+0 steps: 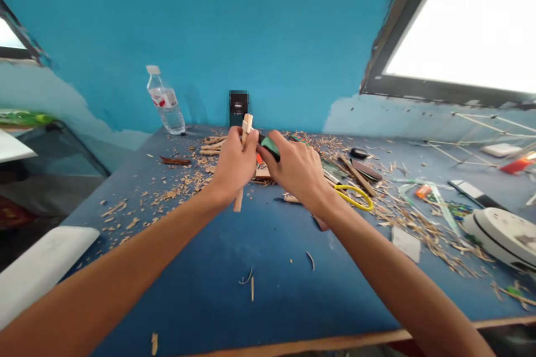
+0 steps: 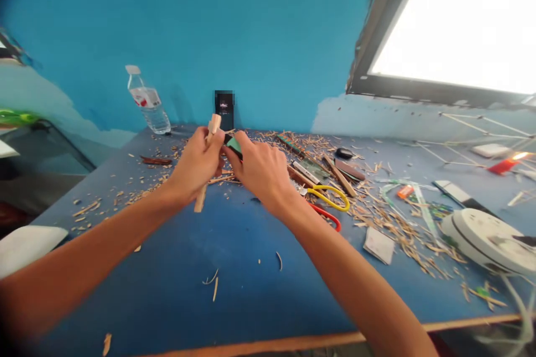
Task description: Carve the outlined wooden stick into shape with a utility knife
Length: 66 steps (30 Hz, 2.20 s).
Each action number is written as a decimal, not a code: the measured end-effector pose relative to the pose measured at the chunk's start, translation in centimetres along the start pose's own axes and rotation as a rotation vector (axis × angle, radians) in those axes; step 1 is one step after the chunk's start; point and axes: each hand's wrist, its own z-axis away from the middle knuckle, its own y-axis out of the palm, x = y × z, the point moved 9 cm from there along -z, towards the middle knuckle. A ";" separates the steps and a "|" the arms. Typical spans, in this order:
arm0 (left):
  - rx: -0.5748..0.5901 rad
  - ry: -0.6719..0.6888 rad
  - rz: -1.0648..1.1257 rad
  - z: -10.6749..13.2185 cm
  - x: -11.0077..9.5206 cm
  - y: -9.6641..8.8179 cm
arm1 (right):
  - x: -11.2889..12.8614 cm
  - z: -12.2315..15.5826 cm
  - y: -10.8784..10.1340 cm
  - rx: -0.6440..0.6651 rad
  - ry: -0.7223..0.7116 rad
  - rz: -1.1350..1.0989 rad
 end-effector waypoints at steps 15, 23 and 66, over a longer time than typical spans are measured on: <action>0.240 -0.230 0.264 -1.0 1.7 1.2 | -9.9 -7.8 -1.3 -0.061 0.304 -0.241; 0.469 -0.247 0.481 0.9 -2.7 0.3 | -5.0 -2.5 -3.8 0.145 -0.103 -0.555; 0.116 0.016 0.174 0.1 -2.4 -0.4 | 1.4 -1.2 -2.1 -0.125 -0.033 -0.013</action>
